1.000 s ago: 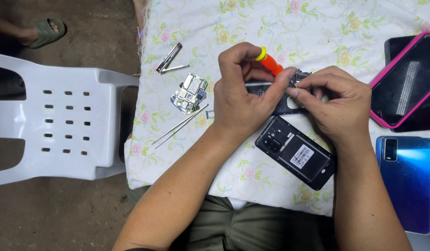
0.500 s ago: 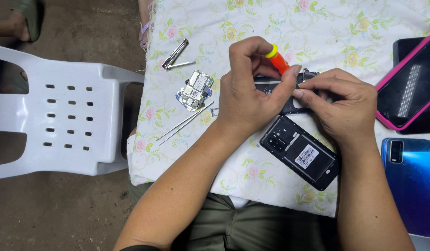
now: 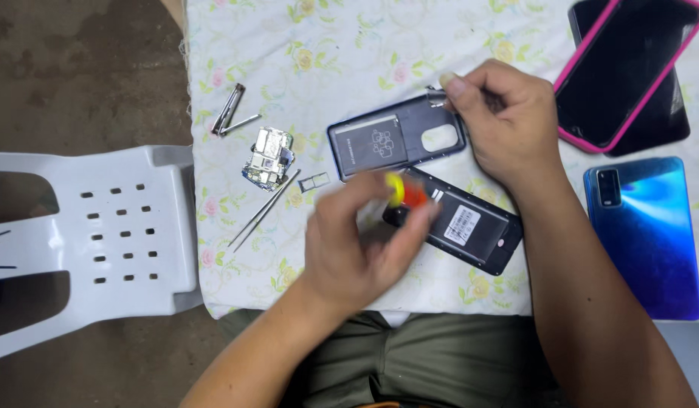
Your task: The person uses a screwdriver to remove screws from a blue smartphone back cover and then uses a metal prying tool to separate the back cover from the phone body. The person also handles a pink smartphone with a cracked screen, removing its case and prying at the edges.
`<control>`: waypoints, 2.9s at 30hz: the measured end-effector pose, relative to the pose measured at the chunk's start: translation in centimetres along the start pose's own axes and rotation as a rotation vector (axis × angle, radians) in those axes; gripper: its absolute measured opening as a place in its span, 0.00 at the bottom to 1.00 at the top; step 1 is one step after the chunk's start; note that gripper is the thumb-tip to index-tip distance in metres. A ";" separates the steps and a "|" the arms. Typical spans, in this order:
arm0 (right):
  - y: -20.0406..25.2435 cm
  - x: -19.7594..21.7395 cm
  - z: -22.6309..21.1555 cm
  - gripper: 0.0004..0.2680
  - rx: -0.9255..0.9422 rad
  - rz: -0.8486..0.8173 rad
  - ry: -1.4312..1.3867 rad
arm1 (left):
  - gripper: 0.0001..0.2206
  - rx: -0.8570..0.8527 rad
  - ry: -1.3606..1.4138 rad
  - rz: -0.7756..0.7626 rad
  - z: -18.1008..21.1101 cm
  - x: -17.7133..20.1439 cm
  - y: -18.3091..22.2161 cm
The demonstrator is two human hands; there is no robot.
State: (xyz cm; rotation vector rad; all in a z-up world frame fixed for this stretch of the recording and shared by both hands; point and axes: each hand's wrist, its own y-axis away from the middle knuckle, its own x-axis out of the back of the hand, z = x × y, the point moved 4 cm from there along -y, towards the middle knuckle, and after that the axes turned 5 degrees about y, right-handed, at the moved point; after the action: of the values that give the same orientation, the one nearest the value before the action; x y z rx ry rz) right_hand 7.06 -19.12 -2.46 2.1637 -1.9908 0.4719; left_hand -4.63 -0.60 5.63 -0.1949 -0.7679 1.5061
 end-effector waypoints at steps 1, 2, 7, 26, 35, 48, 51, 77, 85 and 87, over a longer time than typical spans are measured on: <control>0.1 -0.1 -0.2 0.09 0.033 -0.004 0.010 | 0.25 -0.015 0.010 -0.032 0.8 -0.2 0.8; 0.0 0.0 -0.4 0.09 0.075 -0.005 0.024 | 0.25 -0.040 0.021 -0.059 1.5 -0.5 1.3; 0.1 0.1 -0.6 0.09 0.125 -0.019 0.019 | 0.26 -0.083 0.013 -0.117 2.1 -1.2 3.0; -0.1 -0.1 -0.5 0.08 0.146 -0.015 0.010 | 0.16 -0.009 0.017 -0.293 4.9 -1.5 0.7; -0.3 -0.2 0.0 0.08 0.155 -0.027 -0.024 | 0.11 0.045 0.034 -0.305 5.4 -2.0 0.8; -0.3 -0.5 -0.5 0.06 0.170 -0.058 -0.092 | 0.11 -0.022 -0.232 -0.255 6.0 -2.1 1.7; -0.3 -0.3 -0.6 0.07 0.082 -0.032 0.027 | 0.10 0.087 -0.055 -0.397 4.8 -2.9 2.0; -0.3 -0.5 -0.1 0.06 0.091 -0.038 -0.044 | 0.16 0.329 -0.451 -0.871 6.0 -4.0 -3.0; -0.4 -0.6 -0.9 0.05 0.083 -0.065 -0.043 | 0.12 0.389 -0.280 -0.626 4.3 -1.4 -4.7; -0.3 -0.3 -0.9 0.05 0.041 -0.060 -0.007 | 0.09 0.531 -0.151 -0.415 2.2 0.6 -5.8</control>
State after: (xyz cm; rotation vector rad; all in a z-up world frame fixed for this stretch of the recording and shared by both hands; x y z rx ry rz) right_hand 7.27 -18.53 -1.72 2.2451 -1.9305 0.5013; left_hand -1.18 -1.35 10.74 0.4563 -0.4636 1.2803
